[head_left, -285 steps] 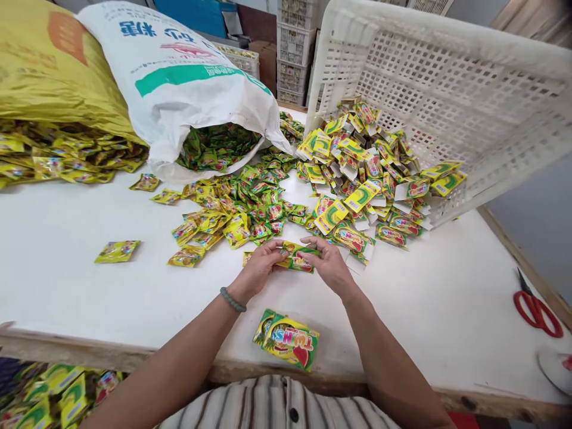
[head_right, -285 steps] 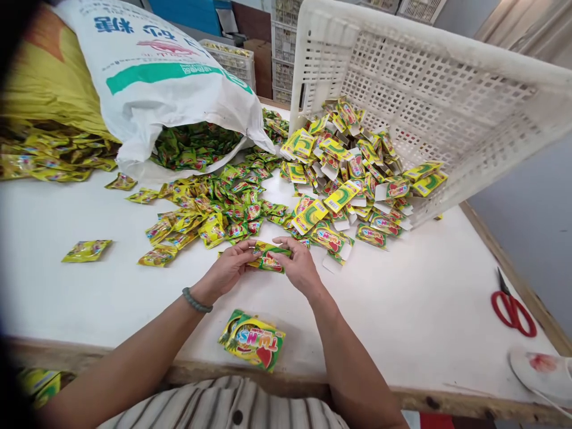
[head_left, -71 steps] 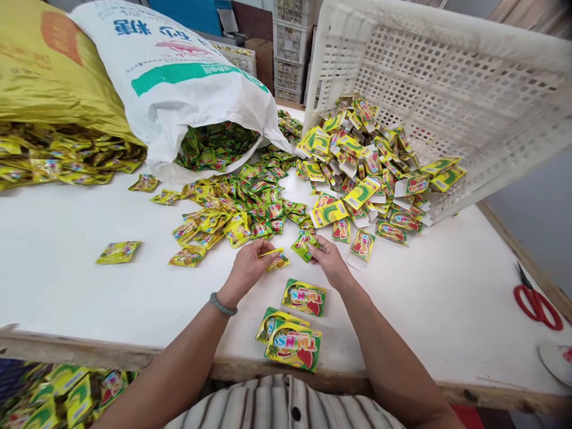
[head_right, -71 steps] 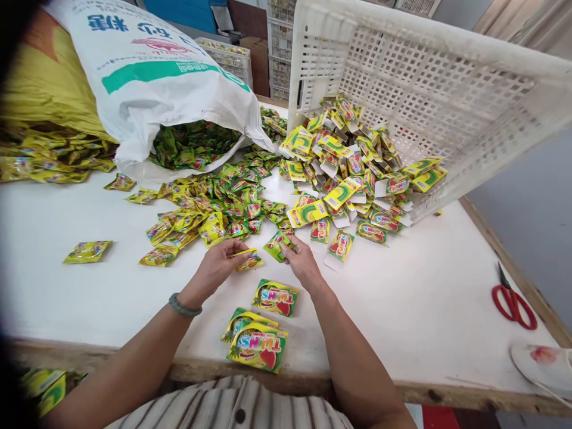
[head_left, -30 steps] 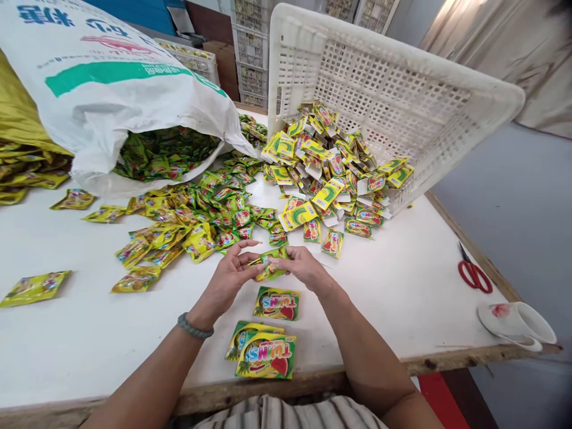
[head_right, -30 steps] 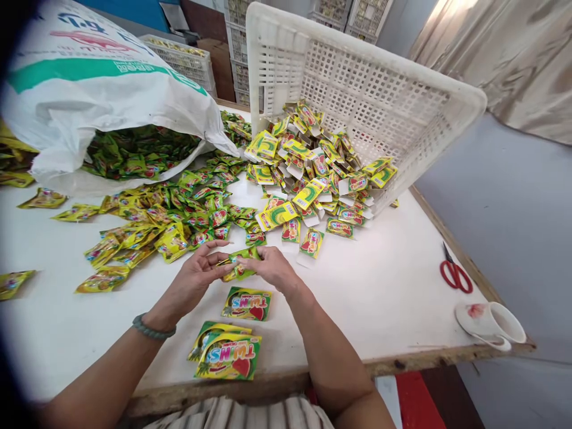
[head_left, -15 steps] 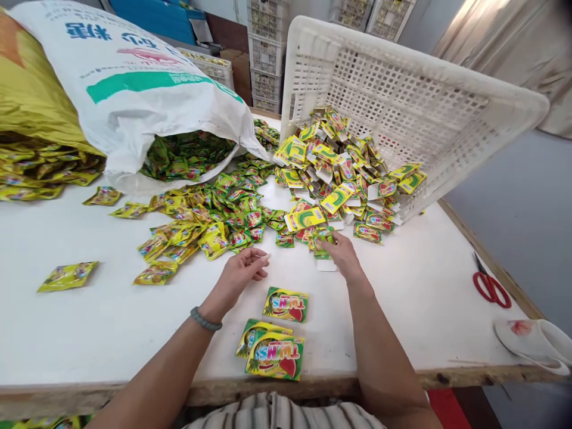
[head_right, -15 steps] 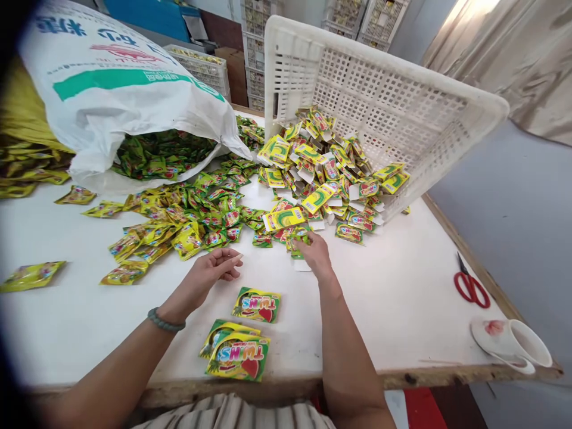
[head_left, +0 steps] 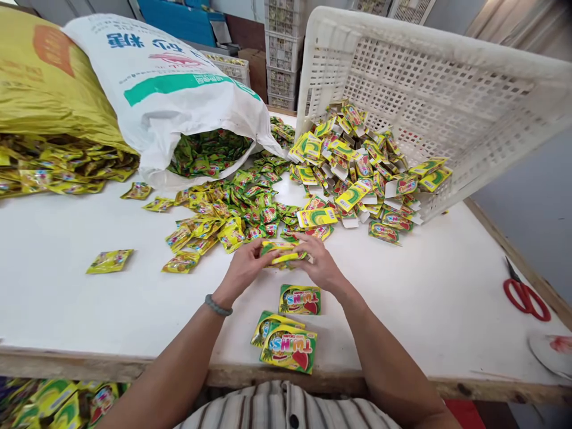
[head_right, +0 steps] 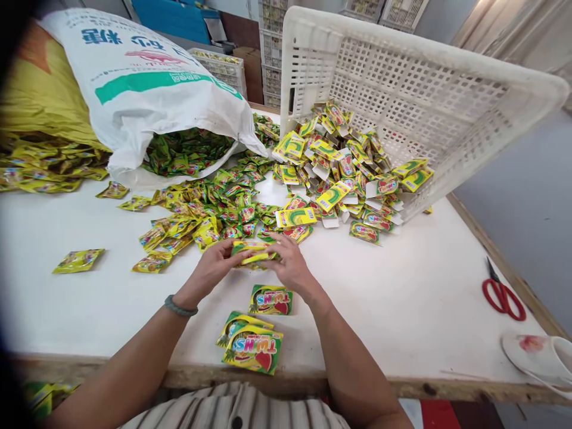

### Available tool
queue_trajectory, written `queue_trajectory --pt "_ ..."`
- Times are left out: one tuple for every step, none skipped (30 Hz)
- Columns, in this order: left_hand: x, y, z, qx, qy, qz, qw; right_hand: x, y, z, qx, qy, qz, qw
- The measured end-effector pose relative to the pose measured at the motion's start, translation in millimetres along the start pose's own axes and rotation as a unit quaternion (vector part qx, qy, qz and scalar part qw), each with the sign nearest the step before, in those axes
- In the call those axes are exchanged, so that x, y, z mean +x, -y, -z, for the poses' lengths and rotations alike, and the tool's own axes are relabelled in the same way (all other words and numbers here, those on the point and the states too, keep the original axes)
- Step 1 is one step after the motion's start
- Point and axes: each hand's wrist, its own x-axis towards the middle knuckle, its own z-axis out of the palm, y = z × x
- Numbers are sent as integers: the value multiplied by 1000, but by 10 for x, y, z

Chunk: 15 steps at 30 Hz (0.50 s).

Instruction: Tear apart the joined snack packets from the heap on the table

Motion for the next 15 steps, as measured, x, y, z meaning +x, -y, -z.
queue_trajectory --pt "2 -5 5 -23 -28 11 999 15 -29 25 45 -43 -40 997" --pt "2 -16 12 -52 -51 24 997 28 -51 51 101 -81 -80 988" --pt "0 -30 19 -78 -67 34 994 39 -67 72 162 -113 -118 973" --pt "-6 -46 23 -96 -75 38 992 47 -78 88 220 -138 -150 954" --pt "-13 -61 24 -105 -74 37 991 52 -86 98 265 -155 -172 936" --pt "-21 -72 22 -109 -64 31 992 55 -90 102 290 -169 -186 924" --pt "-29 -78 16 -111 -52 24 992 55 -93 102 296 -177 -193 918" --pt "-35 -79 9 -115 -41 18 992 55 -94 101 290 -179 -199 919" --pt "-38 -74 2 -122 -31 15 992 53 -93 102 279 -174 -205 922" --pt "-39 -65 -5 -132 -24 16 991 53 -89 107 272 -163 -212 924" --pt "-38 -54 -11 -146 -22 19 989 53 -84 117 273 -149 -221 925" --pt "-34 -41 -16 -159 -24 24 987 53 -76 132 282 -135 -230 922" --pt "-29 -29 -19 -171 -26 27 984 54 -69 153 296 -123 -239 917" --pt "-25 -19 -22 -181 -29 30 983 55 -63 177 307 -115 -246 912" --pt "-22 -12 -25 -187 -34 30 981 54 -59 203 311 -108 -250 910"
